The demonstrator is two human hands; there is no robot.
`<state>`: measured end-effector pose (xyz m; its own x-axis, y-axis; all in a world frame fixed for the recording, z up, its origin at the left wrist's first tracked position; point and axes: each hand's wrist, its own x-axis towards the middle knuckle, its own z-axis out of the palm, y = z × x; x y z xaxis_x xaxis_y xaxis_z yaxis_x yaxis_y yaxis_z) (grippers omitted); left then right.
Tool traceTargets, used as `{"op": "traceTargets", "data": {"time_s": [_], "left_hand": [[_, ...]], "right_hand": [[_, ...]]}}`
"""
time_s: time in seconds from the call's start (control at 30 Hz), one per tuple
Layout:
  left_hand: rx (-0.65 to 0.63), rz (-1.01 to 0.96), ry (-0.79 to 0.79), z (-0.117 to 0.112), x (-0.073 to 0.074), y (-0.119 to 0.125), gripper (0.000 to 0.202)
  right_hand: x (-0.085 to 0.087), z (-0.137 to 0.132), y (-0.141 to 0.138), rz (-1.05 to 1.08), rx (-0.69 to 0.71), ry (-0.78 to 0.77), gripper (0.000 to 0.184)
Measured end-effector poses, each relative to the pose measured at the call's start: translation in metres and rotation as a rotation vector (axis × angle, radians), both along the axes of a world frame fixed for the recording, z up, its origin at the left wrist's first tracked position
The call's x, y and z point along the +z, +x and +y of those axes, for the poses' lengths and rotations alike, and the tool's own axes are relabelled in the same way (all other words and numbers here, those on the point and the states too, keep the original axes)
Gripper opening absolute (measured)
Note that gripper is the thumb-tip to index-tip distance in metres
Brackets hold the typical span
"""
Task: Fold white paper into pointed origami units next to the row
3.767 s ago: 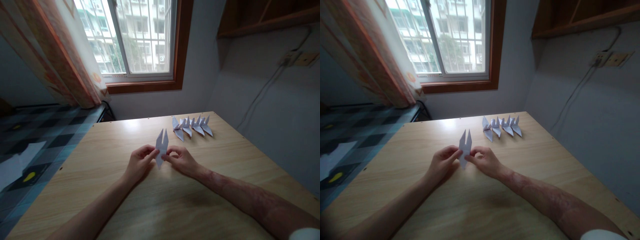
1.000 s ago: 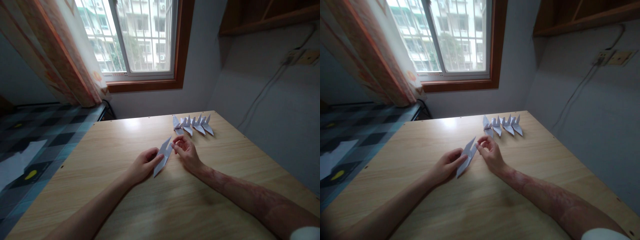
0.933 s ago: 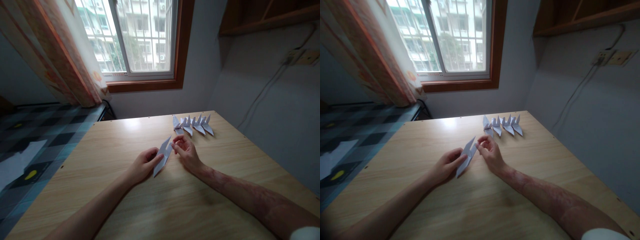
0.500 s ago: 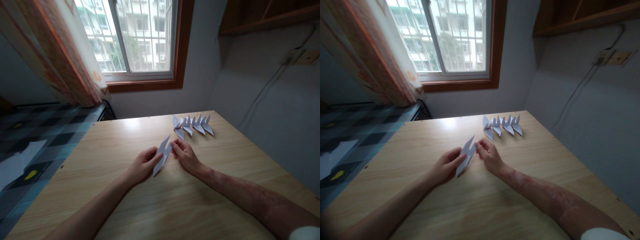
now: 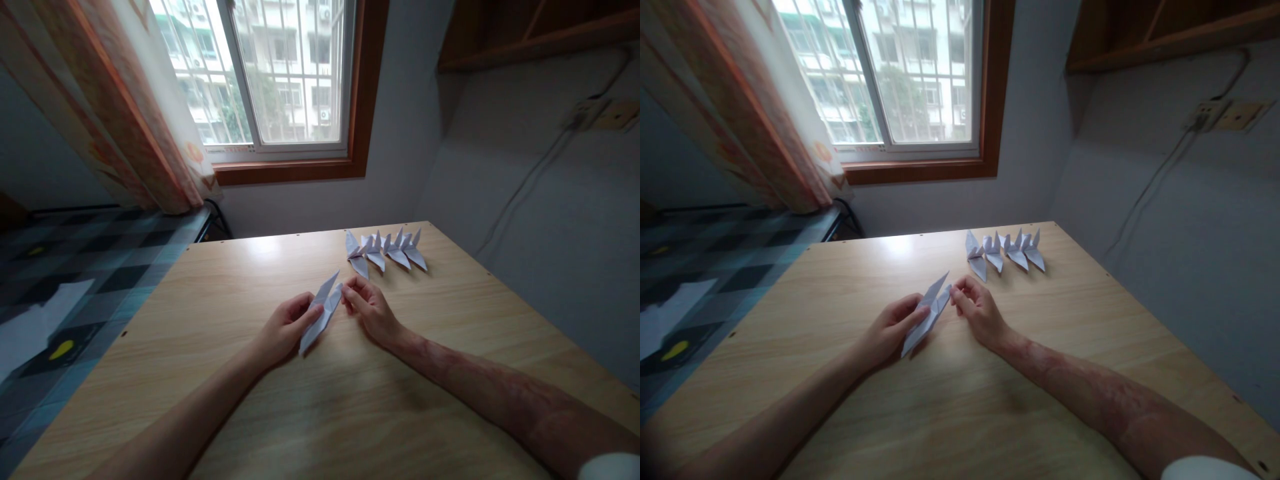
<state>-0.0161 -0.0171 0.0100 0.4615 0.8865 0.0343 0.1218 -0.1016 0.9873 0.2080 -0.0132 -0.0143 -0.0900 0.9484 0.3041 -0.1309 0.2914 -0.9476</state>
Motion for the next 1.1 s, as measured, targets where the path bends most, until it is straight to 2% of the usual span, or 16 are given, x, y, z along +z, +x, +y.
{"op": "traceTargets", "data": {"time_s": [0.23, 0.5, 0.7, 0.93, 1.1], "left_hand": [[-0.066, 0.024, 0.026, 0.0023, -0.0005, -0.0021, 0.046], [-0.052, 0.074, 0.09, -0.0027, 0.0068, 0.0008, 0.046], [-0.058, 0.078, 0.091, -0.0031, 0.0077, 0.0007, 0.044], [-0.079, 0.105, 0.104, -0.002, 0.0058, -0.0012, 0.045], [-0.076, 0.089, 0.1, -0.0023, 0.0066, -0.0002, 0.045]], "right_hand": [[0.0067, 0.0001, -0.0014, 0.064, -0.017, -0.015, 0.04], [0.0012, 0.0049, -0.0036, 0.08, 0.055, -0.088, 0.051], [-0.0014, 0.0064, -0.0047, 0.132, 0.044, -0.103, 0.05], [0.0035, 0.0037, -0.0013, -0.002, 0.071, -0.047, 0.049], [0.0038, 0.0017, -0.0014, -0.019, 0.067, -0.037, 0.05]]}}
